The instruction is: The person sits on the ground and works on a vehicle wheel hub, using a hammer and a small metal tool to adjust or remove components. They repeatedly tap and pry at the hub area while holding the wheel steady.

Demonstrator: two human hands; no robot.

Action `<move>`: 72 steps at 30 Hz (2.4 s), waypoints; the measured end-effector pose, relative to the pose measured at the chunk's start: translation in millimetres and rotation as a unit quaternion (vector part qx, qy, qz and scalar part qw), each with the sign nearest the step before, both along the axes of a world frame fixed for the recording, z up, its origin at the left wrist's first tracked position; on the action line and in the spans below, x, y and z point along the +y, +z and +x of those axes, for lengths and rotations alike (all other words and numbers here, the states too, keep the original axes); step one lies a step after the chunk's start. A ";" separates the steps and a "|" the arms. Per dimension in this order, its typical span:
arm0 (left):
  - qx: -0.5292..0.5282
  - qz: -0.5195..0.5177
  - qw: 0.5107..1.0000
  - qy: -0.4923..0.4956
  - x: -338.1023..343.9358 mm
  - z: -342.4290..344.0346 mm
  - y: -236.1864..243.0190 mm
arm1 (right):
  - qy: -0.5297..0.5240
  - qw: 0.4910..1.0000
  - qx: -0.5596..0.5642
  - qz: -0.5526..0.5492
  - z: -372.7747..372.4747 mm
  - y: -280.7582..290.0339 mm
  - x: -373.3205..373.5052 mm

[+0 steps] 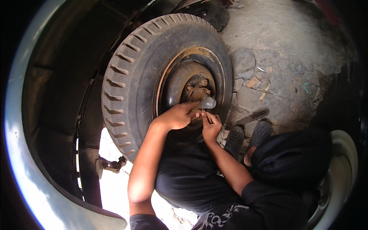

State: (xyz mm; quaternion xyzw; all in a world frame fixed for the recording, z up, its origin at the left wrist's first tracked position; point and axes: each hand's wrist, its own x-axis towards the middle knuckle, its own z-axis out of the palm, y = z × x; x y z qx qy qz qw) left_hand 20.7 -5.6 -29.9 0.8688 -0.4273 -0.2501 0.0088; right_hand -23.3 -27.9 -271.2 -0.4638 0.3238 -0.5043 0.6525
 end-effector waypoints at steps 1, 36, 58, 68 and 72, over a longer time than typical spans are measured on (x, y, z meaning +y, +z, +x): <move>0.000 0.005 1.000 0.003 -0.1 0.2 0.2 | -0.004 1.000 0.023 -0.016 -1.4 0.2 2.9; 0.012 0.014 0.999 0.039 -5.4 -6.3 7.2 | -0.052 0.979 -0.002 -0.199 -8.7 -1.6 1.1; -0.261 -0.241 0.921 -0.161 -8.6 -52.2 66.5 | -0.012 0.971 -0.081 -0.224 -14.9 19.3 -7.0; -0.409 -0.109 0.876 -0.232 13.6 -21.7 6.2 | 0.022 0.958 -0.079 -0.276 -12.5 15.3 -2.0; -0.397 -0.139 0.880 -0.220 16.1 -23.9 -3.5 | 0.071 0.968 -0.068 -0.231 -8.2 -17.9 21.2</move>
